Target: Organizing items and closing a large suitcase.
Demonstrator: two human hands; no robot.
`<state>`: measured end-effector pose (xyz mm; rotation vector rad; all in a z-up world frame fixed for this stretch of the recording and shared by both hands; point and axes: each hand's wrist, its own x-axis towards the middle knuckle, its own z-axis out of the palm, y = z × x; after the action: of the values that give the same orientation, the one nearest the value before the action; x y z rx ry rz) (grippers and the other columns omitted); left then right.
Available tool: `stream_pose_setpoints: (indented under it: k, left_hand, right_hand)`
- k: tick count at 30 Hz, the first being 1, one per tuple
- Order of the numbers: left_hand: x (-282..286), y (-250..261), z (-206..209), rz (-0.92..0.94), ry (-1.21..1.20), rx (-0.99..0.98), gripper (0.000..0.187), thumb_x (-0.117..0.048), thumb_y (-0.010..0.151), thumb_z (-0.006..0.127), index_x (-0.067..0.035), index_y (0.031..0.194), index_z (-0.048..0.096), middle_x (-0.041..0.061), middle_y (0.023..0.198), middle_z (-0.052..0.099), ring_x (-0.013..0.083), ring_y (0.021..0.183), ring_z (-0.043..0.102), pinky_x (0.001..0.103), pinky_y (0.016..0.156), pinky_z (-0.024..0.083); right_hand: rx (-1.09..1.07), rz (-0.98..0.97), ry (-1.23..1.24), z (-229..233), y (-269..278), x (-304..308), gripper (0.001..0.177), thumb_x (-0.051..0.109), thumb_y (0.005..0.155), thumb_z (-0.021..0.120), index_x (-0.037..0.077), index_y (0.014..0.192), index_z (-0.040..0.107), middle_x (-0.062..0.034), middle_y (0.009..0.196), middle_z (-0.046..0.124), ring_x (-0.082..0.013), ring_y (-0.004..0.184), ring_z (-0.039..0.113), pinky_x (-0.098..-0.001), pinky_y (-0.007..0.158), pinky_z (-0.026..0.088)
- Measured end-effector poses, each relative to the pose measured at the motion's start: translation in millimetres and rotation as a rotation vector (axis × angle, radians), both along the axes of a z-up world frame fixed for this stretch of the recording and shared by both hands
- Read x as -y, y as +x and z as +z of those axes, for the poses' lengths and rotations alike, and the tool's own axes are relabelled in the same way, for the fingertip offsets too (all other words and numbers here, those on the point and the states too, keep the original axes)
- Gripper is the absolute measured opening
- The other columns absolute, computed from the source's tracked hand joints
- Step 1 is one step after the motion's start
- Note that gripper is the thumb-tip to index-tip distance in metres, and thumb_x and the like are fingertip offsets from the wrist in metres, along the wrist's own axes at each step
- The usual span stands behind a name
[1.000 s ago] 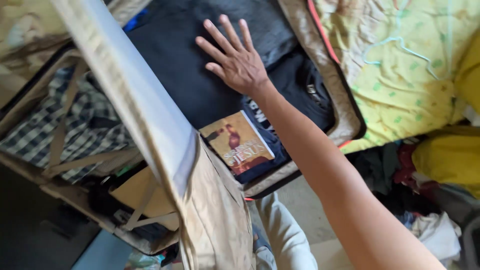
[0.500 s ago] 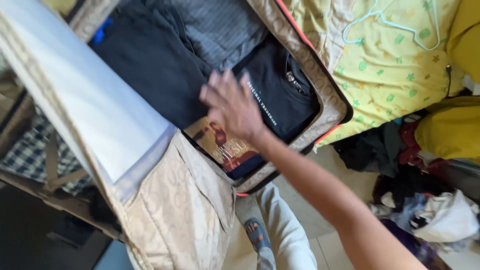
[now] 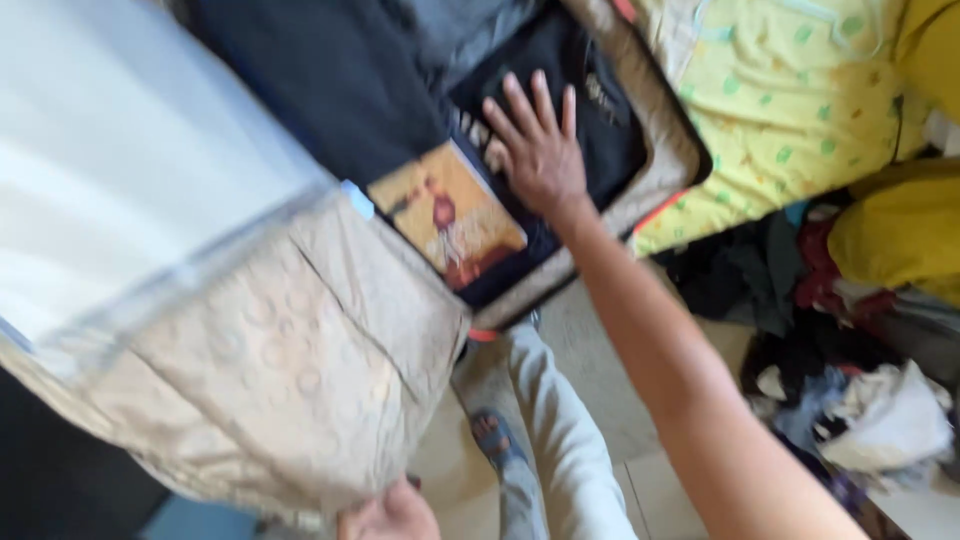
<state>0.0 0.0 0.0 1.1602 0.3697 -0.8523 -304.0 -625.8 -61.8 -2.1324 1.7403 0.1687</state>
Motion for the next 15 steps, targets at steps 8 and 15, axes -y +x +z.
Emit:
stream_pose_setpoints:
  k: [8,15]
  left_hand:
    - [334.6,-146.6,112.0,-0.414,0.024,0.396,0.059,0.004,0.072,0.055,0.002,0.13,0.065,0.016,0.129,0.069,0.0282,0.118,0.066,0.041,0.105,0.051]
    - [473.9,-252.4,75.0,-1.28,-0.256,0.939,0.032,-0.005,0.101,0.057,0.0,0.132,0.064,0.022,0.135,0.066,0.041,0.132,0.06,0.049,0.125,0.039]
  right_hand:
    - [0.821,-0.212,0.035,37.8,0.3,-68.5,0.057,0.04,0.115,0.046,0.007,0.162,0.041,-0.0125,0.168,0.04,-0.033,0.16,0.032,-0.0496,0.131,0.02]
    - [1.473,-1.121,0.181,24.3,-92.6,-144.8,0.038,0.029,0.106,0.049,0.005,0.135,0.053,-0.015,0.14,0.062,-0.0315,0.126,0.063,-0.044,0.109,0.049]
